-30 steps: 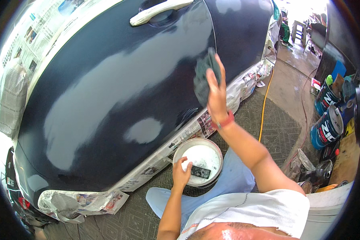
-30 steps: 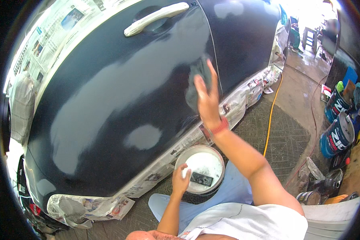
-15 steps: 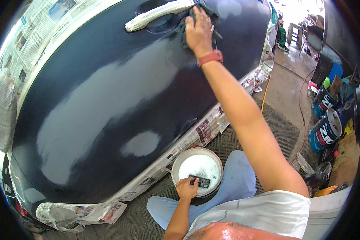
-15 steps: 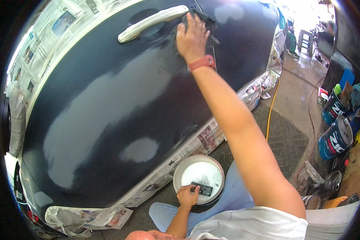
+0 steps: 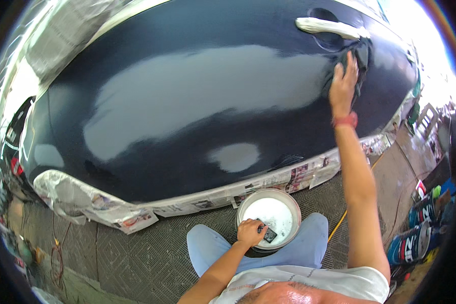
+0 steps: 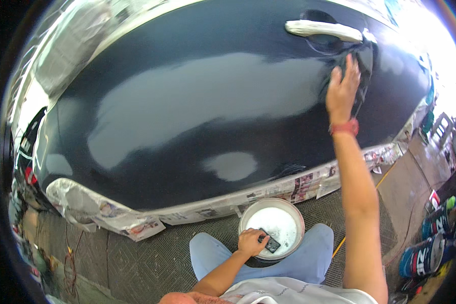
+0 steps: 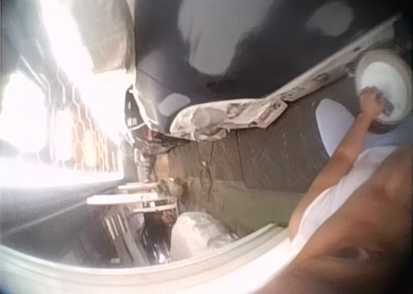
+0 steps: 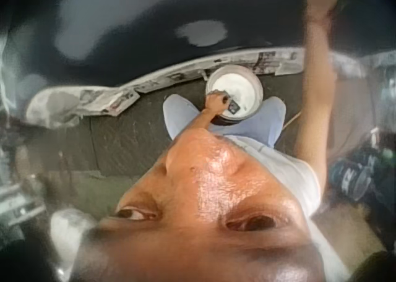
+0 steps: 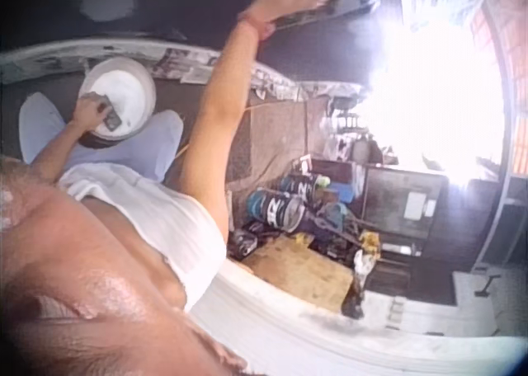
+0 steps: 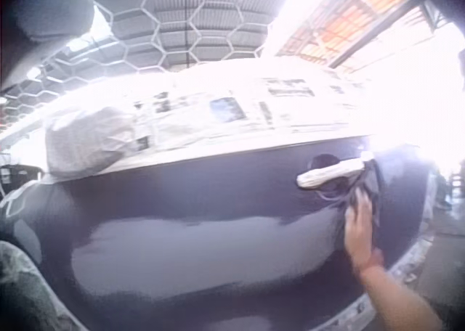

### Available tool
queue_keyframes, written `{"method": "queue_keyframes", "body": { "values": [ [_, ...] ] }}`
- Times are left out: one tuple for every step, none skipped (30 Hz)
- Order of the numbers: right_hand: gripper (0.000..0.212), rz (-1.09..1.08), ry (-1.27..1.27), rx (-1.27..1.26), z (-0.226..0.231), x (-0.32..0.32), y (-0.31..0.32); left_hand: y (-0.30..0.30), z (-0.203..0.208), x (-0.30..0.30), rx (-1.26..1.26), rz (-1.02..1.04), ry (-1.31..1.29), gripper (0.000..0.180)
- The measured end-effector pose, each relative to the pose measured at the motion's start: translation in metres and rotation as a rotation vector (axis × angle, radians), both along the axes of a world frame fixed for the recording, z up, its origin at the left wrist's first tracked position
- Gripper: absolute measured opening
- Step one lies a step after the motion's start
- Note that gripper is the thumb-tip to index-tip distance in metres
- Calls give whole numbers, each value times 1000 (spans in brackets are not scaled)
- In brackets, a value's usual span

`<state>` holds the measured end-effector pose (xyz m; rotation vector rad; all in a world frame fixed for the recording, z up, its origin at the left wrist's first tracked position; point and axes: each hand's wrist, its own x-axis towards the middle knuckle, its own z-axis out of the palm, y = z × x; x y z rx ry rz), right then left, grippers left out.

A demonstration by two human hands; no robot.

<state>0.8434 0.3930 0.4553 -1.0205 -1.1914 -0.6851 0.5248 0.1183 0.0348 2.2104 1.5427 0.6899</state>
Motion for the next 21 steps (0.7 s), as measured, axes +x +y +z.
{"method": "queue_keyframes", "body": {
  "values": [
    [59,25,-53,-13,-13,-46,-14,-1,-2,-4,-10,5,6,35],
    [61,31,-107,-23,-20,-88,-30,-2,-1,-5,11,-1,0,36],
    [64,17,-144,-35,-21,-125,-42,-2,1,-4,31,-13,-4,36],
    [66,2,-177,-48,-20,-160,-53,-3,3,-3,50,-27,-2,37],
    [69,2,-241,-53,-11,-189,-62,-1,1,-1,30,-69,14,35],
    [72,2,-303,-61,-1,-215,-72,3,2,-2,108,-3,-144,35],
    [72,83,-351,-68,10,-243,-80,12,9,-5,184,72,-297,34],
    [73,159,-400,-71,22,-266,-88,26,21,-7,264,140,-453,34],
    [71,225,-457,-69,30,-275,-90,38,77,-9,380,150,-485,36],
    [69,325,-506,-60,40,-291,-94,53,124,-23,612,170,-480,42],
    [68,371,-556,-91,47,-288,-91,68,189,-29,849,138,-463,51],
    [67,442,-601,-112,57,-292,-86,77,244,-39,1047,138,-440,57],
    [67,511,-651,-131,68,-294,-80,90,295,-44,1266,101,-429,62],
    [67,614,-672,-266,85,-287,-80,101,343,-49,1402,70,-360,68],
    [68,876,-583,-352,99,-272,-75,118,387,-44,1470,14,-349,79],
    [68,1137,-481,-435,109,-260,-72,132,423,-43,1454,1,-245,87],
    [69,1544,-190,-572,117,-259,-78,152,450,-45,1486,19,-225,92],
    [66,1564,-103,-603,123,-250,-89,171,462,-44,1388,86,-242,91],
    [63,1553,-58,-485,122,-240,-88,181,470,-45,1365,159,-111,87],
    [60,1539,-14,-367,121,-230,-86,186,474,-50,1339,232,20,84],
    [58,1474,37,-308,110,-216,-85,187,474,-57,1302,276,145,81]
  ]
}}
